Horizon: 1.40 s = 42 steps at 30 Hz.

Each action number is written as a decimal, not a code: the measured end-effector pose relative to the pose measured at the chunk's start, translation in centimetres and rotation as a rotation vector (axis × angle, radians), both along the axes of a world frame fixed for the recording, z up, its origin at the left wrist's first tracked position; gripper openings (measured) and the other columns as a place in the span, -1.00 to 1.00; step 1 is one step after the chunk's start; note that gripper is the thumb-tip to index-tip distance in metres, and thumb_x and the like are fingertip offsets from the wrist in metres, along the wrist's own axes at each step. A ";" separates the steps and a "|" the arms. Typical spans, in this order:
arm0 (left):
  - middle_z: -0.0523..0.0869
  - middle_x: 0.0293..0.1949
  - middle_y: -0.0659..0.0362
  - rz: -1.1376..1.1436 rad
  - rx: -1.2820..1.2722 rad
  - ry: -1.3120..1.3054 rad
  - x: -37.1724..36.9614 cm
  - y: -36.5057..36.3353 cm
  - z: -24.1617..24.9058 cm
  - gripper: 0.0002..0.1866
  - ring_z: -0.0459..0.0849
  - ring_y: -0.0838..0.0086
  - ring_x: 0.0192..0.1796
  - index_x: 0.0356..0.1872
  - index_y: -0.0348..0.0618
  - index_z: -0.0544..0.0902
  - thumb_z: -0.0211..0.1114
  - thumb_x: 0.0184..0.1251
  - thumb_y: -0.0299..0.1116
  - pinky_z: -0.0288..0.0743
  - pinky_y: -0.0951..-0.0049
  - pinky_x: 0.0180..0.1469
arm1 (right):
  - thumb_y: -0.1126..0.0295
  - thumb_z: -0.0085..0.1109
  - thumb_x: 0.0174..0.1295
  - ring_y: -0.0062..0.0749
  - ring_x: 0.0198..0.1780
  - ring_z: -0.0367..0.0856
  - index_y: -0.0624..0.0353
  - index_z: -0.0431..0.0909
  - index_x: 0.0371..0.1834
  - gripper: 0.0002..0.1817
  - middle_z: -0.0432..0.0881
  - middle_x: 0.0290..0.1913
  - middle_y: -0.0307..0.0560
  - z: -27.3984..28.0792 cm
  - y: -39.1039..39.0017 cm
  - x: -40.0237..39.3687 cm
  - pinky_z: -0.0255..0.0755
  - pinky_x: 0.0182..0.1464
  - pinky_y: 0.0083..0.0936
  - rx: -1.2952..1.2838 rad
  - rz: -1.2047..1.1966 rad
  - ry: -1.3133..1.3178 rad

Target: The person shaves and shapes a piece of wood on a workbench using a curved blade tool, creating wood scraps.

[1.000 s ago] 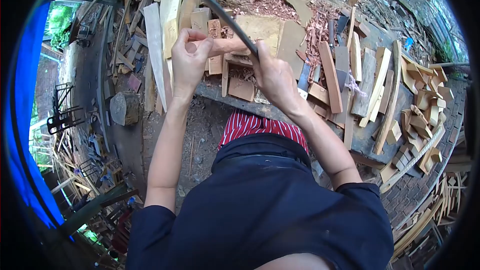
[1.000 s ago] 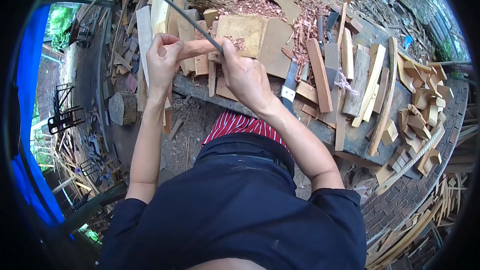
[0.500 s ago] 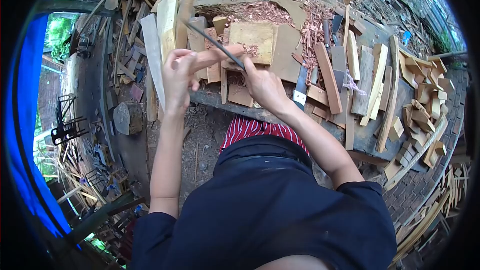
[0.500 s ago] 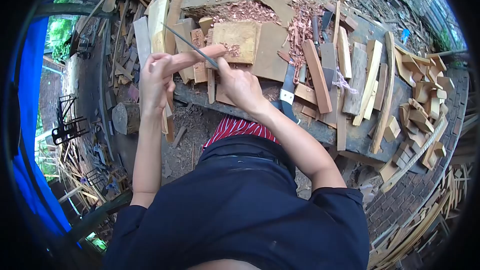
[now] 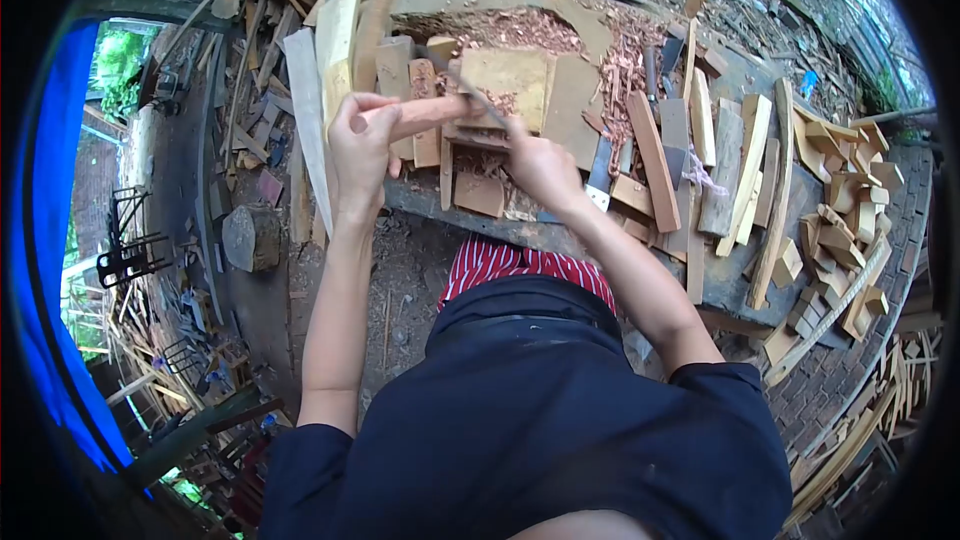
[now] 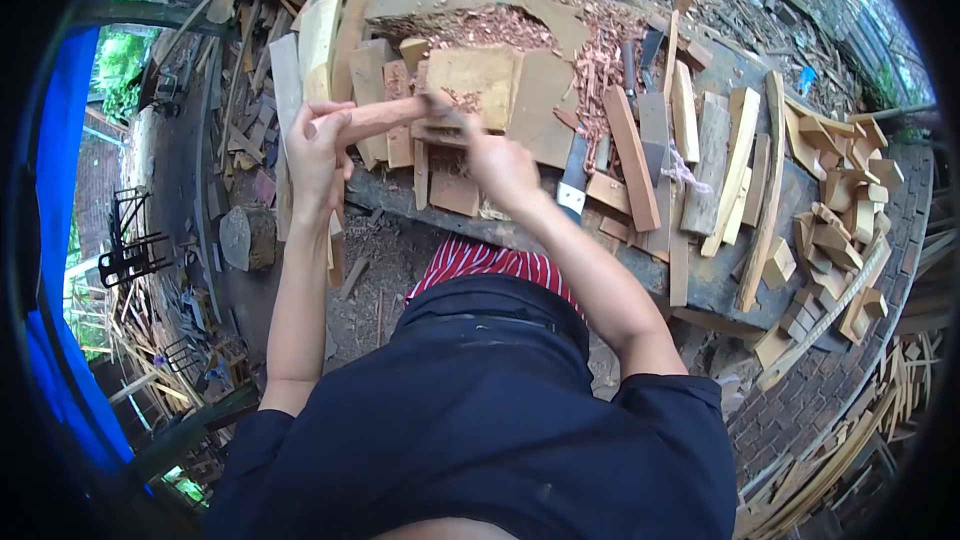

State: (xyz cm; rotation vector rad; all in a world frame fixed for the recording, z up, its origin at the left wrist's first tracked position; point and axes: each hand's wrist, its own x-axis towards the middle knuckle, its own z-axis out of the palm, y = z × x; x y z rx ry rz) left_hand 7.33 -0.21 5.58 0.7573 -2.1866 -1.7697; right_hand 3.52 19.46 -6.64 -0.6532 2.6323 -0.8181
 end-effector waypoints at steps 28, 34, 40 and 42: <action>0.64 -0.01 0.00 -0.370 -0.076 -0.051 -0.5 -0.4 1.5 -0.89 0.66 0.50 -0.15 -0.21 -0.26 0.52 0.19 0.26 -0.51 0.60 0.62 -0.51 | 0.42 -0.15 0.30 0.22 -0.41 0.62 0.03 0.29 0.06 -0.73 0.61 -0.51 0.23 -1.9 2.5 -2.7 0.44 -0.39 0.11 -0.043 -0.046 0.034; 0.65 -0.02 0.01 -0.390 -0.106 -0.047 -0.9 0.5 1.7 -0.88 0.64 0.54 -0.20 -0.22 -0.26 0.53 0.21 0.25 -0.49 0.55 0.65 -0.53 | 0.36 -0.11 0.32 0.25 -0.37 0.63 0.06 0.30 0.06 -0.74 0.63 -0.43 0.26 5.6 2.4 -2.5 0.46 -0.38 0.09 -0.275 -0.079 0.083; 0.69 -0.11 0.03 -0.499 -0.248 0.006 -1.1 0.3 1.0 -0.91 0.63 0.62 -0.31 -0.27 -0.28 0.53 0.22 0.22 -0.52 0.50 0.68 -0.55 | 0.38 -0.19 0.33 0.22 -0.30 0.65 0.08 0.31 0.09 -0.72 0.65 -0.37 0.28 -1.2 2.5 -2.0 0.49 -0.31 0.07 -0.023 0.053 0.011; 0.69 -0.11 0.02 -0.496 -0.253 0.029 -1.1 0.4 1.2 -0.91 0.63 0.61 -0.33 -0.27 -0.27 0.53 0.22 0.21 -0.54 0.48 0.69 -0.59 | 0.38 -0.22 0.33 0.19 -0.30 0.66 0.07 0.30 0.12 -0.69 0.66 -0.35 0.25 -1.6 2.6 -2.6 0.51 -0.31 0.04 -0.023 0.063 0.032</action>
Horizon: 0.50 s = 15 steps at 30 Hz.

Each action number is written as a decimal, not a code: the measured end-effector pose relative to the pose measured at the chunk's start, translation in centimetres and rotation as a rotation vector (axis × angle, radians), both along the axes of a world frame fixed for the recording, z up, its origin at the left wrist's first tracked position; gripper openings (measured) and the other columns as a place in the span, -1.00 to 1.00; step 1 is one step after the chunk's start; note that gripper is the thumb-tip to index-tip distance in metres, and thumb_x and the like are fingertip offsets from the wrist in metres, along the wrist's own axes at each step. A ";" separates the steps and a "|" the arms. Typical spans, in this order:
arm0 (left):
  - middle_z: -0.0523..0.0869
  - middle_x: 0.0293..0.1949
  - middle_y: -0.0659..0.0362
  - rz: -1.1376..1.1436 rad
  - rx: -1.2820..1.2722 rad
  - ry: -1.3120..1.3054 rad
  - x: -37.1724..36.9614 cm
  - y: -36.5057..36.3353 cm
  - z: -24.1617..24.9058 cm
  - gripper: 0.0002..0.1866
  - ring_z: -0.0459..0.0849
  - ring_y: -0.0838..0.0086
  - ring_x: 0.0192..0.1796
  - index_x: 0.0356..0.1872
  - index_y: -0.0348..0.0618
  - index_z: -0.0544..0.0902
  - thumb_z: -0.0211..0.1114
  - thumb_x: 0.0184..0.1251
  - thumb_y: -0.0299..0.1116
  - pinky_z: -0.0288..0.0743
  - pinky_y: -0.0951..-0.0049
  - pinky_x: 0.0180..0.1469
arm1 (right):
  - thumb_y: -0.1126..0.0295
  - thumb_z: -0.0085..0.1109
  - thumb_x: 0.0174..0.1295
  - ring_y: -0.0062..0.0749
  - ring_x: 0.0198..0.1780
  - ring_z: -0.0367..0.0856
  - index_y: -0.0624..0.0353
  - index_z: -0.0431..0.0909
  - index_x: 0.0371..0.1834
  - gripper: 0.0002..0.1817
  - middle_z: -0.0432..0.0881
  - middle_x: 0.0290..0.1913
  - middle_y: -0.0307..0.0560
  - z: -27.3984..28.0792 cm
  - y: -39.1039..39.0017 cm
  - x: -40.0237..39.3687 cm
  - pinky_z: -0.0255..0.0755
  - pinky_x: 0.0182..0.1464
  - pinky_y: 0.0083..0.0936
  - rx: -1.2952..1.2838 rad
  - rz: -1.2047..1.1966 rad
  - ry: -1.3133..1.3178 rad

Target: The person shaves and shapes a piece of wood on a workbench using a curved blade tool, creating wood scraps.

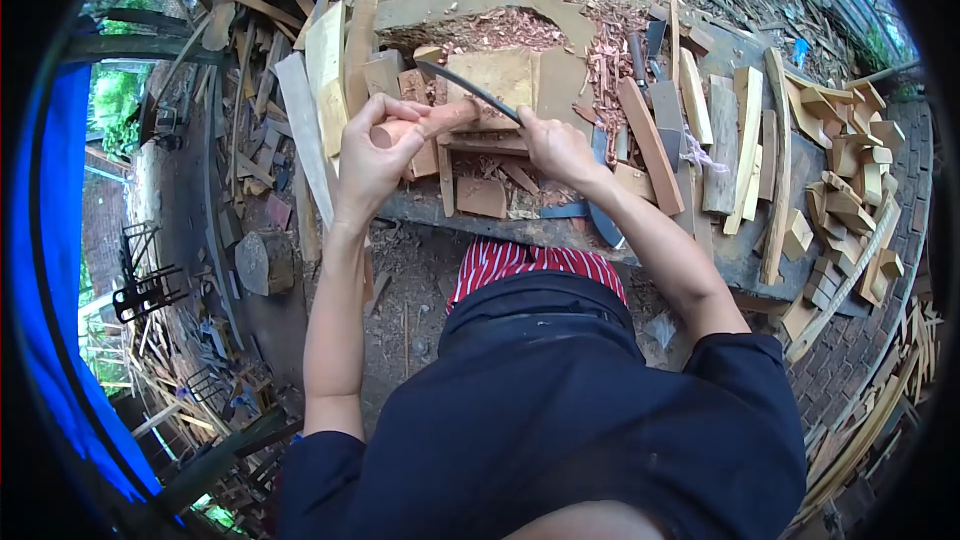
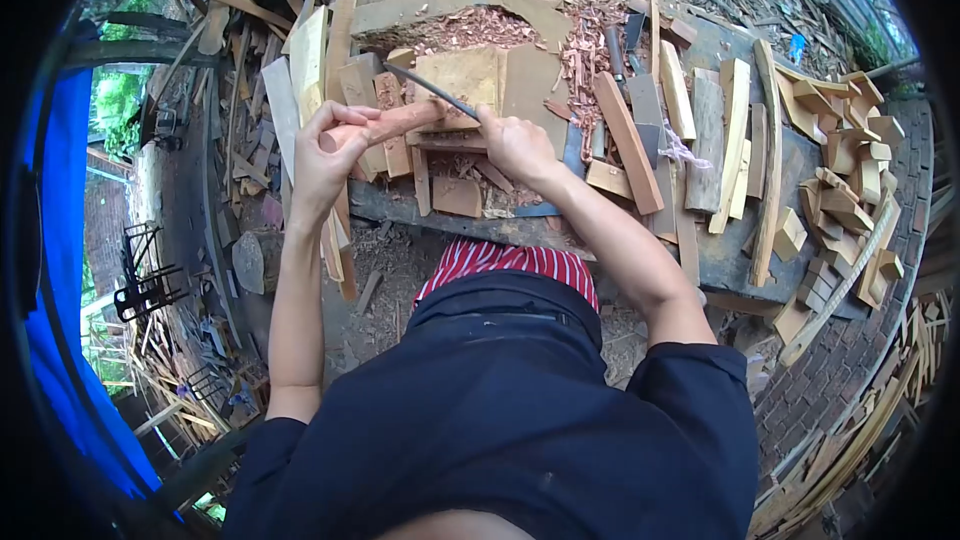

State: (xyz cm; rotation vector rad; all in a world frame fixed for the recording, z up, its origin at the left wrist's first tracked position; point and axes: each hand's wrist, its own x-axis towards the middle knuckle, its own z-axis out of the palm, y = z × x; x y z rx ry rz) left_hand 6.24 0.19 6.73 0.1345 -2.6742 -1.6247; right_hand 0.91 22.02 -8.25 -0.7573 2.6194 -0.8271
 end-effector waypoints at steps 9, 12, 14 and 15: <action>0.69 -0.06 -0.02 0.255 0.130 -0.067 0.0 0.9 0.1 -0.88 0.66 0.56 -0.35 -0.23 -0.27 0.53 0.17 0.28 -0.46 0.47 0.67 -0.69 | 0.39 -0.12 0.32 0.22 -0.39 0.62 0.14 0.26 0.13 -0.68 0.63 -0.45 0.19 3.1 -1.6 3.9 0.44 -0.38 0.08 -0.209 -0.070 0.019; 0.69 -0.05 -0.04 0.392 0.299 -0.067 0.6 -0.6 -0.4 -0.88 0.65 0.55 -0.37 -0.24 -0.24 0.51 0.18 0.29 -0.43 0.48 0.65 -0.68 | 0.47 -0.12 0.23 0.15 -0.32 0.67 0.12 0.22 0.23 -0.55 0.67 -0.35 0.18 0.6 -1.1 2.6 0.51 -0.34 0.07 -0.023 -0.060 0.022; 0.68 -0.06 -0.05 0.380 0.314 -0.093 0.9 -1.1 -0.6 -0.88 0.65 0.56 -0.34 -0.24 -0.21 0.51 0.18 0.30 -0.39 0.51 0.65 -0.66 | 0.48 -0.13 0.23 0.14 -0.35 0.67 0.13 0.21 0.25 -0.54 0.66 -0.39 0.17 1.4 -1.0 2.2 0.51 -0.35 0.06 -0.064 -0.059 0.053; 0.69 -0.06 -0.04 0.397 0.323 -0.080 1.0 -0.6 -0.5 -0.86 0.65 0.57 -0.34 -0.22 -0.21 0.50 0.19 0.31 -0.37 0.53 0.64 -0.65 | 0.48 -0.13 0.23 0.14 -0.35 0.67 0.13 0.21 0.25 -0.54 0.66 -0.39 0.17 3.2 -1.0 2.8 0.51 -0.35 0.06 -0.058 -0.063 0.033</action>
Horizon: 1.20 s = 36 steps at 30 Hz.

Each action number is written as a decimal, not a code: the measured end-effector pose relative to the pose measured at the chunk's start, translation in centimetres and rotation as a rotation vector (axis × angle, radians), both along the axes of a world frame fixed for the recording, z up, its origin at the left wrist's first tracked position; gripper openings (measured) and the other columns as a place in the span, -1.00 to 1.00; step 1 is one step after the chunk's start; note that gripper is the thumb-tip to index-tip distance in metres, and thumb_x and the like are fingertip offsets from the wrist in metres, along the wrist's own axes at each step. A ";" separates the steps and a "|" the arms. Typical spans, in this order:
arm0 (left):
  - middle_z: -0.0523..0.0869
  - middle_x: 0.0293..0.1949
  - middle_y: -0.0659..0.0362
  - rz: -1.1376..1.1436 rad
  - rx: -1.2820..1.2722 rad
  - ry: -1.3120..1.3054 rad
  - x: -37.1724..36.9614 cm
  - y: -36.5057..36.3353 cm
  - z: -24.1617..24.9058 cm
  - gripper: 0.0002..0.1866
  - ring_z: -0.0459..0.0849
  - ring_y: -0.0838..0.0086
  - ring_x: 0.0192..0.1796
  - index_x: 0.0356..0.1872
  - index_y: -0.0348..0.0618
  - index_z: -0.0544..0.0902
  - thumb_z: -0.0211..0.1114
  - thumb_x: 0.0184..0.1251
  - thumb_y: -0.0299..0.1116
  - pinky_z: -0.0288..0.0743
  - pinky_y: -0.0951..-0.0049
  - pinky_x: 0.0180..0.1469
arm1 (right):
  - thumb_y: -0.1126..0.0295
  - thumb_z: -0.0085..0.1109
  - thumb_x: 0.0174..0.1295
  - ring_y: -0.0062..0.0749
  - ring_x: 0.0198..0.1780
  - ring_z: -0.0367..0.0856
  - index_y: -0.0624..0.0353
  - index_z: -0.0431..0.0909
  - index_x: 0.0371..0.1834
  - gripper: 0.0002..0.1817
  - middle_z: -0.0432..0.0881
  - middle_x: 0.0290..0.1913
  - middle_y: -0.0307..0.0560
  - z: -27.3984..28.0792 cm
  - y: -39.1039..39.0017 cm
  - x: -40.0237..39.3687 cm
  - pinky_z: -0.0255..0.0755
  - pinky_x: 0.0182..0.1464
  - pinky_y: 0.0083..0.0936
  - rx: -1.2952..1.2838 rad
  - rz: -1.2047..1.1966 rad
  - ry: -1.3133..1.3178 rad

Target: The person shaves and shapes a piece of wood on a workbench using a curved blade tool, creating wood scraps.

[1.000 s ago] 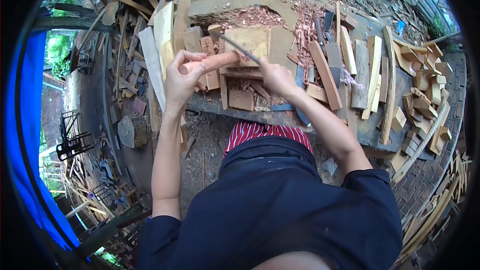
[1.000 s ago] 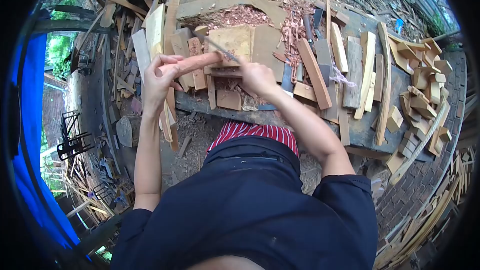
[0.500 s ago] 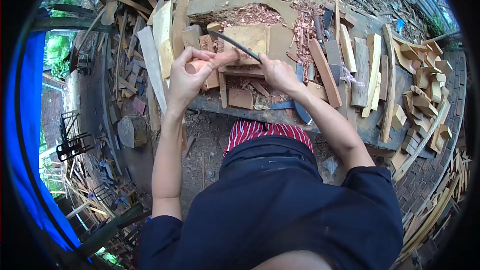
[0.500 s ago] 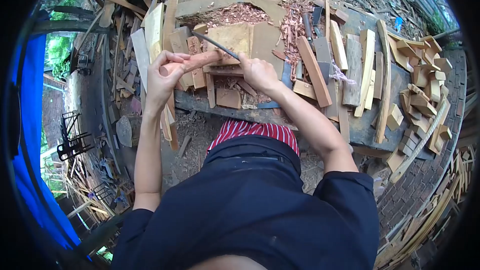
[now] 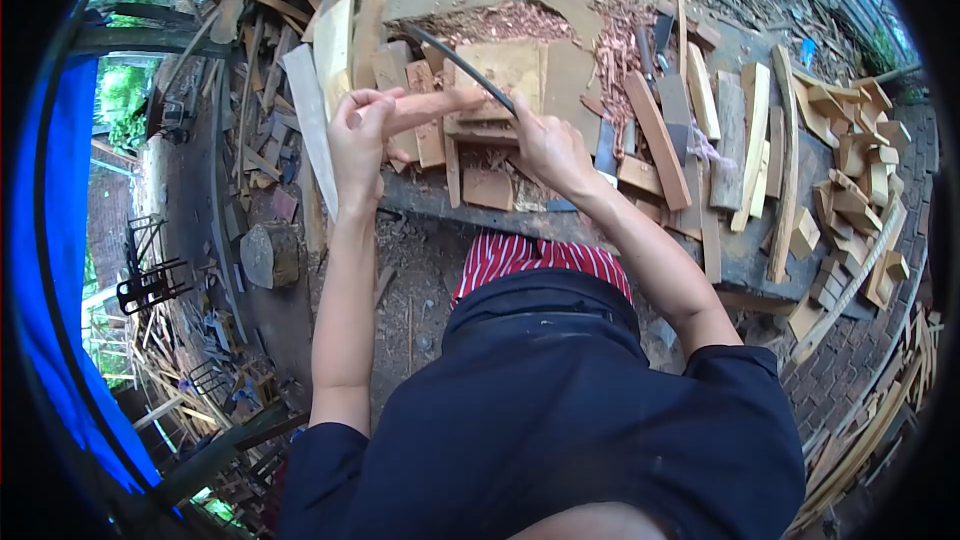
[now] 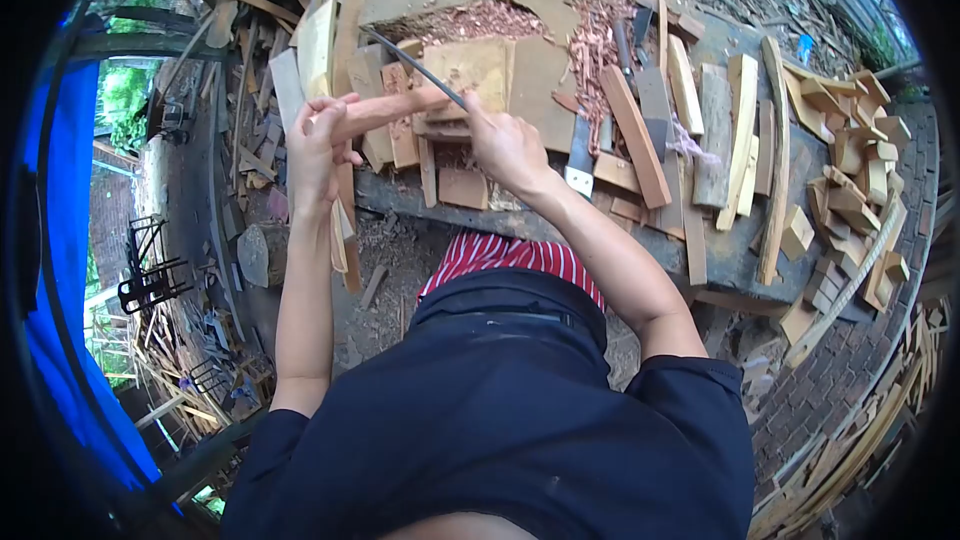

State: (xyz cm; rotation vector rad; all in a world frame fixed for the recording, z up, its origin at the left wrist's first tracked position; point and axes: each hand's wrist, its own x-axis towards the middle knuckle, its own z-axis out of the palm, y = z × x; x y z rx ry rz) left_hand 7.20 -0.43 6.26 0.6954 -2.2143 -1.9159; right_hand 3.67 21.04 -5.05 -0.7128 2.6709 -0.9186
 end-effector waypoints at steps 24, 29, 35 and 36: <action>0.66 -0.17 0.15 -0.449 -0.084 0.042 1.1 -2.1 -0.8 -0.56 0.69 0.54 -0.28 0.10 -0.23 0.46 0.36 0.19 -0.46 0.62 0.54 -0.14 | 0.47 -0.11 0.21 0.16 -0.42 0.65 0.12 0.26 0.18 -0.58 0.65 -0.46 0.17 2.5 -1.8 3.3 0.50 -0.38 0.05 -0.151 -0.085 0.140; 0.64 -0.16 0.13 -0.364 -0.003 0.021 1.6 -3.8 -2.2 -0.57 0.68 0.51 -0.31 0.13 -0.25 0.44 0.29 0.23 -0.51 0.67 0.47 -0.13 | 0.41 -0.22 0.32 0.24 -0.31 0.65 0.09 0.29 0.14 -0.68 0.66 -0.37 0.26 -4.8 0.5 -0.7 0.50 -0.28 0.09 0.046 -0.176 0.010; 0.68 -0.26 0.06 0.009 0.372 0.052 0.3 -2.6 -2.5 -0.64 0.69 0.47 -0.37 0.03 -0.31 0.49 0.32 0.28 -0.39 0.75 0.37 -0.17 | 0.36 -0.23 0.37 0.27 -0.33 0.64 0.09 0.28 0.11 -0.72 0.65 -0.39 0.26 -1.5 -0.4 0.6 0.48 -0.27 0.13 -0.017 -0.189 0.054; 0.69 -0.25 0.08 -0.062 0.328 0.094 0.1 -2.4 -2.5 -0.64 0.69 0.49 -0.39 0.02 -0.30 0.49 0.34 0.29 -0.35 0.74 0.44 -0.20 | 0.35 -0.19 0.38 0.29 -0.33 0.62 0.12 0.25 0.09 -0.74 0.63 -0.41 0.30 -1.0 -1.0 0.9 0.45 -0.27 0.13 -0.040 -0.196 -0.004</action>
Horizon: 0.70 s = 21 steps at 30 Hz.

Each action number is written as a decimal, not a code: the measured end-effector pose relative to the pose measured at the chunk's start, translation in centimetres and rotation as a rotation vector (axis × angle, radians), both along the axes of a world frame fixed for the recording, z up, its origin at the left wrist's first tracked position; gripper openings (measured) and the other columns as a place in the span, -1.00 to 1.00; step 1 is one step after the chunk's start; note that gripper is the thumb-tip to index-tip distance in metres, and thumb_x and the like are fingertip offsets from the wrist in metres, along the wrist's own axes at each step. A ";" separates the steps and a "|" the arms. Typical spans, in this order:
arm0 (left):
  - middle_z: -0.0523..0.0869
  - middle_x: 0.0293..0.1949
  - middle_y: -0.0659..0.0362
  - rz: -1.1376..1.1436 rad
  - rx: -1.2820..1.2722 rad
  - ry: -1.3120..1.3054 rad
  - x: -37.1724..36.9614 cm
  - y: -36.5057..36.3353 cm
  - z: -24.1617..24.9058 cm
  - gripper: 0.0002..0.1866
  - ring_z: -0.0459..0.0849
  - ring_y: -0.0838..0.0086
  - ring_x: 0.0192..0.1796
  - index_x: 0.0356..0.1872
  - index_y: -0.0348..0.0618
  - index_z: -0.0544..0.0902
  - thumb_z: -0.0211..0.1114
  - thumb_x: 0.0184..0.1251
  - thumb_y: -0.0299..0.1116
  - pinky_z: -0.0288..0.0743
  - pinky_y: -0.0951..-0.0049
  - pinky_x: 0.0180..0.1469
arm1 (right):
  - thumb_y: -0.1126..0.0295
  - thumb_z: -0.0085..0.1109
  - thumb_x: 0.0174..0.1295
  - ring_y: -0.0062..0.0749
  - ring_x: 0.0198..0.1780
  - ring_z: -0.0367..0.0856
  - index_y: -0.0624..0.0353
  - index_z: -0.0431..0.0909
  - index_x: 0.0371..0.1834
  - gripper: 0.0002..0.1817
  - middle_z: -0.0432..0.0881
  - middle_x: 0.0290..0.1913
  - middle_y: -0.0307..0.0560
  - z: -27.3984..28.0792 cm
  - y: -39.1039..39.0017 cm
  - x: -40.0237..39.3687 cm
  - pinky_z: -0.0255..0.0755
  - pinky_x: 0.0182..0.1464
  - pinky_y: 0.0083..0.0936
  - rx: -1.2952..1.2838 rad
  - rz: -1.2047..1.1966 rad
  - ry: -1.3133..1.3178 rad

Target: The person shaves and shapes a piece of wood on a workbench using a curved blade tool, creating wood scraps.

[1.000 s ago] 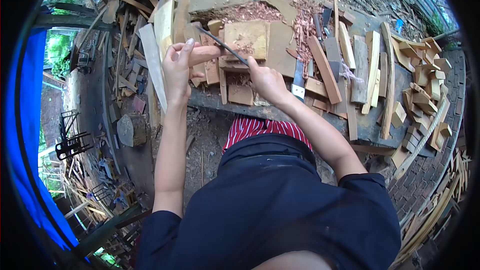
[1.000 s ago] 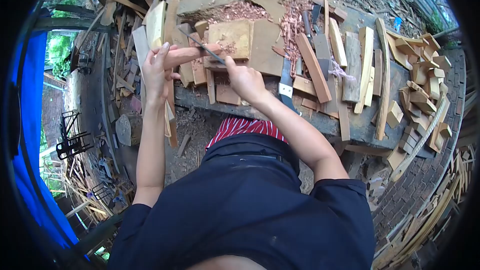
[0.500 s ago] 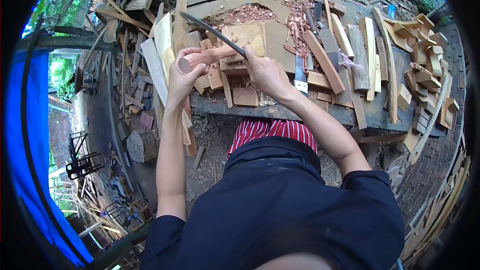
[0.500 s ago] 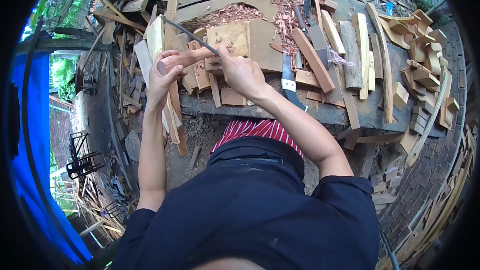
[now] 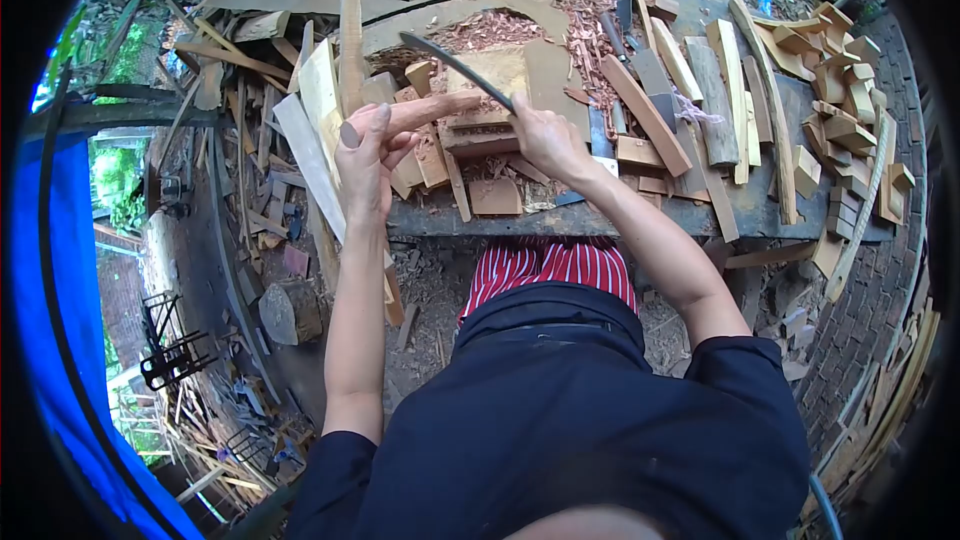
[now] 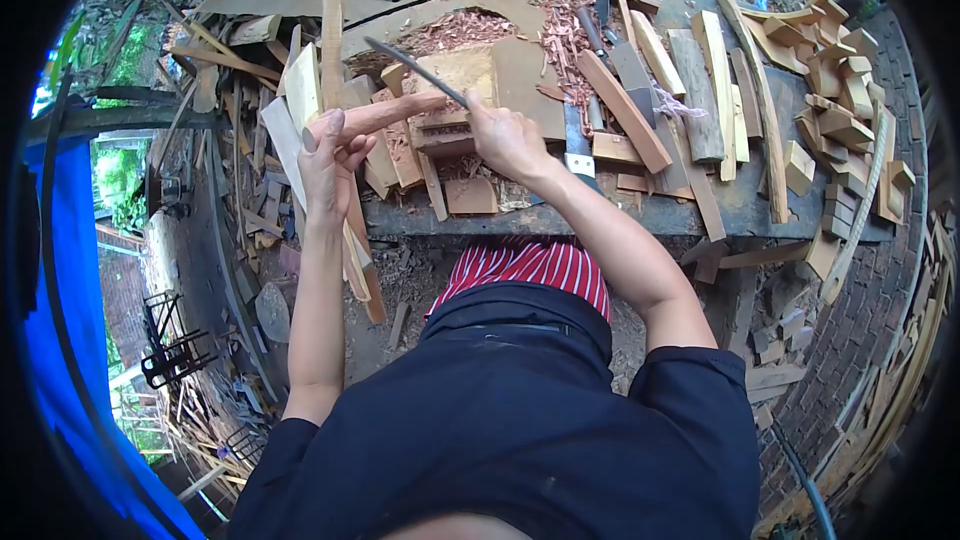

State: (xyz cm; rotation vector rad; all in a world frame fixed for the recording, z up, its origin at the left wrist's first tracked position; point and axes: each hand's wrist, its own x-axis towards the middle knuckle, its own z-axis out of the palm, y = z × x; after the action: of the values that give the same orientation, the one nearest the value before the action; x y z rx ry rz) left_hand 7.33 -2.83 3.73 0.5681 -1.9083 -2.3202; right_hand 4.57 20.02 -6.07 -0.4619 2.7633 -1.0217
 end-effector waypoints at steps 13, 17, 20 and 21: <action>0.73 -0.39 0.08 -0.106 -1.096 0.323 -1.8 0.2 0.6 -0.63 0.72 0.41 -0.34 -0.30 -0.24 0.59 0.54 0.07 -0.20 0.57 0.43 -0.26 | 0.45 -0.13 0.28 0.24 -0.38 0.63 0.19 0.23 0.06 -0.71 0.63 -0.47 0.23 7.3 -2.6 0.7 0.47 -0.33 0.10 -0.229 -0.003 0.022; 0.71 -0.44 0.07 -0.062 -0.984 0.339 -2.3 0.5 0.7 -0.60 0.72 0.37 -0.36 -0.35 -0.22 0.56 0.56 0.02 -0.17 0.56 0.39 -0.28 | 0.48 -0.13 0.25 0.21 -0.34 0.65 0.17 0.25 0.01 -0.74 0.65 -0.39 0.24 2.7 -2.4 0.0 0.47 -0.31 0.12 -0.040 0.075 -0.005; 0.68 -0.46 0.06 -0.073 -1.080 0.354 -2.8 0.4 0.3 -0.57 0.71 0.31 -0.38 -0.36 -0.22 0.55 0.57 -0.01 -0.13 0.54 0.34 -0.30 | 0.44 -0.15 0.27 0.21 -0.38 0.64 0.18 0.26 0.01 -0.75 0.63 -0.45 0.22 6.5 -2.8 -0.6 0.46 -0.33 0.10 -0.110 0.070 -0.001; 0.66 -0.47 0.05 -0.081 -1.127 0.353 -2.8 0.3 0.1 -0.56 0.70 0.28 -0.39 -0.37 -0.22 0.55 0.57 -0.03 -0.11 0.53 0.32 -0.31 | 0.42 -0.16 0.29 0.21 -0.39 0.63 0.20 0.27 0.01 -0.76 0.63 -0.47 0.21 8.2 -2.8 -0.4 0.46 -0.34 0.10 -0.137 0.071 -0.055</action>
State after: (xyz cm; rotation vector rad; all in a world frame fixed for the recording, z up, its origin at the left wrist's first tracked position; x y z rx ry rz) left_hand 4.53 -2.50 3.82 -0.0507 -2.5615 -0.9202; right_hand 4.16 17.18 2.12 -0.5378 2.6196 -1.1933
